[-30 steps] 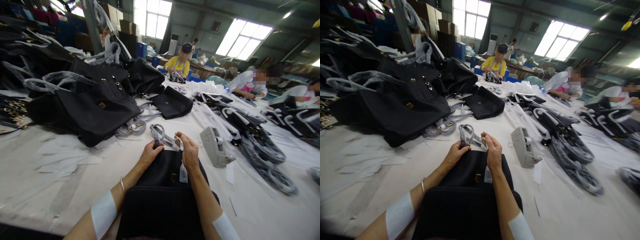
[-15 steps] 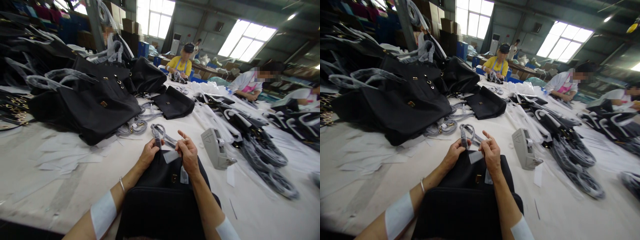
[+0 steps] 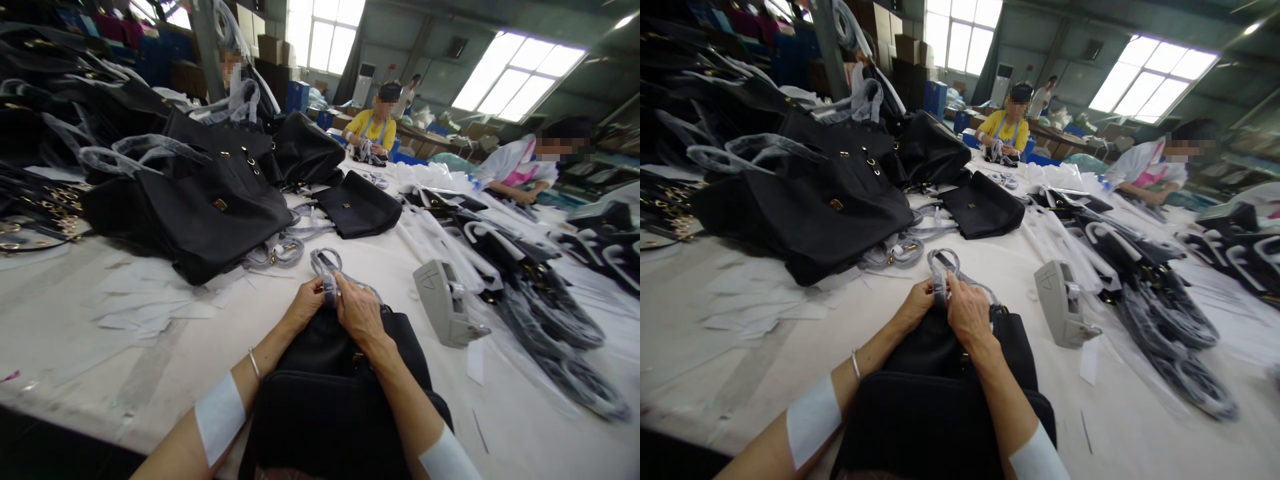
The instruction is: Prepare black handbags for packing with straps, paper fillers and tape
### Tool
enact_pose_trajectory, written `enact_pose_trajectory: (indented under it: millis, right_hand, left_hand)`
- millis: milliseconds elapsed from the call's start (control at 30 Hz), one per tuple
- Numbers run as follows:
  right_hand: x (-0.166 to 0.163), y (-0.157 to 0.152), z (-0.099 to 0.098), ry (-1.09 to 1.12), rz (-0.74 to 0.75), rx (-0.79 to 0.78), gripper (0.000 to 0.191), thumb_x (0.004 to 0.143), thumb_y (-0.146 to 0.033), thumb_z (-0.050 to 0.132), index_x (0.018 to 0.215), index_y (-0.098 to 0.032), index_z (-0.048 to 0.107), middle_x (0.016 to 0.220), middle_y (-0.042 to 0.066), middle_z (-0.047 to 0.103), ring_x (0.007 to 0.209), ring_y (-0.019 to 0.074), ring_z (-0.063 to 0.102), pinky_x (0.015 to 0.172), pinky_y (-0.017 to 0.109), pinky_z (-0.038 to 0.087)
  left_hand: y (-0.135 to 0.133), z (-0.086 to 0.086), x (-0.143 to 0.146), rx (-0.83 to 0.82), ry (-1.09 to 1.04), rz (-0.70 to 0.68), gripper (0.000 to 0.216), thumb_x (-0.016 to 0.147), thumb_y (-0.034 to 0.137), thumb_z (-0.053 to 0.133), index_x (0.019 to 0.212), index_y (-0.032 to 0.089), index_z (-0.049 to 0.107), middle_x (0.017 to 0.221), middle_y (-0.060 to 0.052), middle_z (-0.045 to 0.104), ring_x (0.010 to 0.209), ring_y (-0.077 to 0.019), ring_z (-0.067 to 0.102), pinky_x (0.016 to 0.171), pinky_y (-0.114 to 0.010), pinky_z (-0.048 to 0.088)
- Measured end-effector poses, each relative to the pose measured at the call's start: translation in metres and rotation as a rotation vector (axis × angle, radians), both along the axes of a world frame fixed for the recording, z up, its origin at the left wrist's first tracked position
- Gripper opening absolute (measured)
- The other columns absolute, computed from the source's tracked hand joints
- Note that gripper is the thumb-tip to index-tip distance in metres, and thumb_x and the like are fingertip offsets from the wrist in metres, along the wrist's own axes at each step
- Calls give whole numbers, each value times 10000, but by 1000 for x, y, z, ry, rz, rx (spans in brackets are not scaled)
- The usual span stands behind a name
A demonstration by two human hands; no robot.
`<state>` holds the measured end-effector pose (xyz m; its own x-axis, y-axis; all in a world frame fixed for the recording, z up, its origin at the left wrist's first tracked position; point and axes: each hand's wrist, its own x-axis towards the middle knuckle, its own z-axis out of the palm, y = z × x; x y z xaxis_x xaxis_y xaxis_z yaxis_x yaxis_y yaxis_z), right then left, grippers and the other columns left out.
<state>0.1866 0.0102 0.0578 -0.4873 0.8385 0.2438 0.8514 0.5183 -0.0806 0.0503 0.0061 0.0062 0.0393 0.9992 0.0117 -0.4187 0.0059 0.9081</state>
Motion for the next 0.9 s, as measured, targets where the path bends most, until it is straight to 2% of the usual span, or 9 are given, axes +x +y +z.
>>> enact_pose_trajectory:
  millis: [67, 167, 400, 500, 600, 667, 800, 900]
  right_hand:
    - [0, 0, 1, -42, 17, -9, 512, 891, -137, 435, 1401, -179, 425, 1065, 99, 684, 911, 214, 619, 802, 330, 377]
    - [1, 2, 1, -48, 73, 8, 471, 920, -148, 419, 1390, -179, 436, 1019, 95, 685, 885, 216, 609, 797, 334, 359]
    - [2, 4, 0, 46, 155, 32, 451, 897, -138, 490, 1343, -206, 470, 995, 70, 688, 908, 212, 603, 803, 324, 339]
    - [6, 3, 3, 156, 114, 57, 345, 879, -171, 557, 1222, -216, 548, 953, 42, 691, 864, 191, 612, 805, 317, 336]
    - [11, 2, 8, 253, 14, 68, 206, 842, -231, 640, 1041, -198, 596, 847, 11, 679, 789, 172, 608, 821, 316, 338]
    - [15, 1, 10, 245, -33, 47, 215, 801, -282, 694, 979, -198, 608, 804, 0, 674, 779, 180, 605, 831, 328, 338]
    - [21, 2, 8, 173, -53, -50, 347, 709, -407, 769, 997, -246, 661, 826, -7, 699, 837, 220, 604, 864, 362, 344]
    - [22, 3, 9, 164, -54, -47, 196, 719, -385, 763, 842, -255, 685, 861, -9, 710, 883, 222, 604, 976, 390, 308]
  left_hand:
    - [0, 0, 0, 13, 33, -11, 338, 671, 317, 782, 961, 157, 715, 869, -26, 697, 809, -169, 608, 775, -254, 462]
    - [0, 0, 0, -18, -5, 42, 302, 668, 313, 779, 921, 156, 725, 842, -23, 696, 816, -179, 602, 775, -261, 456]
    - [-1, 0, -1, -48, -95, 106, 270, 676, 323, 769, 856, 137, 692, 752, -14, 650, 718, -142, 563, 714, -246, 452]
    - [0, 0, -2, -57, -134, 120, 251, 725, 358, 719, 845, 153, 641, 716, 8, 600, 670, -126, 539, 670, -241, 454]
    - [0, 2, -2, -59, -170, 138, 224, 741, 347, 683, 725, 165, 553, 674, 29, 534, 639, -110, 504, 641, -231, 453]
    - [-1, 4, -2, -56, -191, 145, 231, 728, 317, 684, 684, 168, 512, 667, 33, 511, 643, -106, 492, 637, -222, 453]
    - [-2, 7, -3, -55, -255, 135, 231, 722, 300, 673, 684, 175, 483, 694, 21, 537, 666, -114, 517, 655, -237, 473]
    - [-2, 7, -6, -59, -303, 124, 234, 729, 298, 662, 689, 181, 464, 730, 12, 573, 683, -118, 546, 682, -249, 486]
